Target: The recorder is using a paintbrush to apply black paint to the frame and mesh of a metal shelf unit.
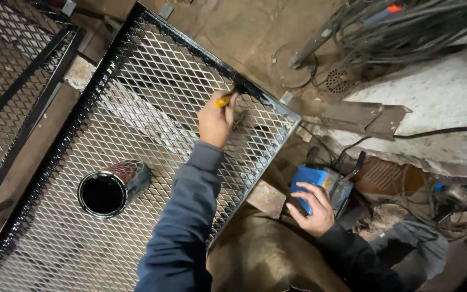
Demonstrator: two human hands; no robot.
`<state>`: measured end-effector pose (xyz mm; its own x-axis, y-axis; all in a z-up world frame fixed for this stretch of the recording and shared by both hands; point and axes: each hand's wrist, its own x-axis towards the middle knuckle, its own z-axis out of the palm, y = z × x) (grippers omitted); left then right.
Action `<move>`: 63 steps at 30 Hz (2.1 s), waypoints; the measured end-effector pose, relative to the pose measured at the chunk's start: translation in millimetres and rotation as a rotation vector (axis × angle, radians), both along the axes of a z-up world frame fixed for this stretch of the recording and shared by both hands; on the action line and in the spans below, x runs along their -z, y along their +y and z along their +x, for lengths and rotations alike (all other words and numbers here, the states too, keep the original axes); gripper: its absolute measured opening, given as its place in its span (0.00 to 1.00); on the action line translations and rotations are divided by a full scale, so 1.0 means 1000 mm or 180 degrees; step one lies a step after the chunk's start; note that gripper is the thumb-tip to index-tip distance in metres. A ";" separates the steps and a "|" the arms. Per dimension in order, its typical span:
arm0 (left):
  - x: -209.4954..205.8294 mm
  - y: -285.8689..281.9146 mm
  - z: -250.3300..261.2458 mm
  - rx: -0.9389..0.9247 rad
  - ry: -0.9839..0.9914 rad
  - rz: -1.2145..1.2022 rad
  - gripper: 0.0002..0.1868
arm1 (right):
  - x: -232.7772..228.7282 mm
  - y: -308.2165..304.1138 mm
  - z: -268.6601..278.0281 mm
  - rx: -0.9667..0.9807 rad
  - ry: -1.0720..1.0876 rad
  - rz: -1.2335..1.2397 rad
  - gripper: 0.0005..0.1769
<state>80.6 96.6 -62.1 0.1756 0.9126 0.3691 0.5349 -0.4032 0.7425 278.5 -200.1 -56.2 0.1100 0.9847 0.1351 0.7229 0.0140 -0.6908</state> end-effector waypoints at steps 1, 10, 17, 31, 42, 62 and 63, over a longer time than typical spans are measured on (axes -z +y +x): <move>-0.001 -0.004 -0.001 -0.0031 -0.0237 -0.0067 0.08 | 0.000 -0.001 -0.001 0.0008 0.0107 -0.0103 0.17; -0.018 -0.006 0.006 0.0153 -0.0335 -0.0403 0.08 | -0.006 0.005 -0.004 -0.0098 0.0091 -0.0041 0.17; -0.003 -0.008 0.020 0.0442 -0.0352 -0.0128 0.08 | -0.010 0.006 -0.007 -0.0093 0.0060 0.0122 0.18; -0.032 0.021 0.067 0.1552 0.0430 0.0021 0.13 | -0.007 0.004 -0.005 -0.0105 0.0017 0.0093 0.18; -0.014 0.038 0.093 0.1992 0.1022 0.0107 0.17 | -0.013 0.000 -0.003 0.0028 0.0069 -0.0033 0.17; -0.005 -0.075 0.036 0.0641 -0.0632 -0.0425 0.11 | -0.012 0.002 -0.009 -0.0103 0.0034 0.0046 0.17; -0.001 -0.073 0.034 0.0630 -0.0644 -0.0414 0.11 | -0.012 0.003 -0.010 -0.0116 0.0022 0.0054 0.17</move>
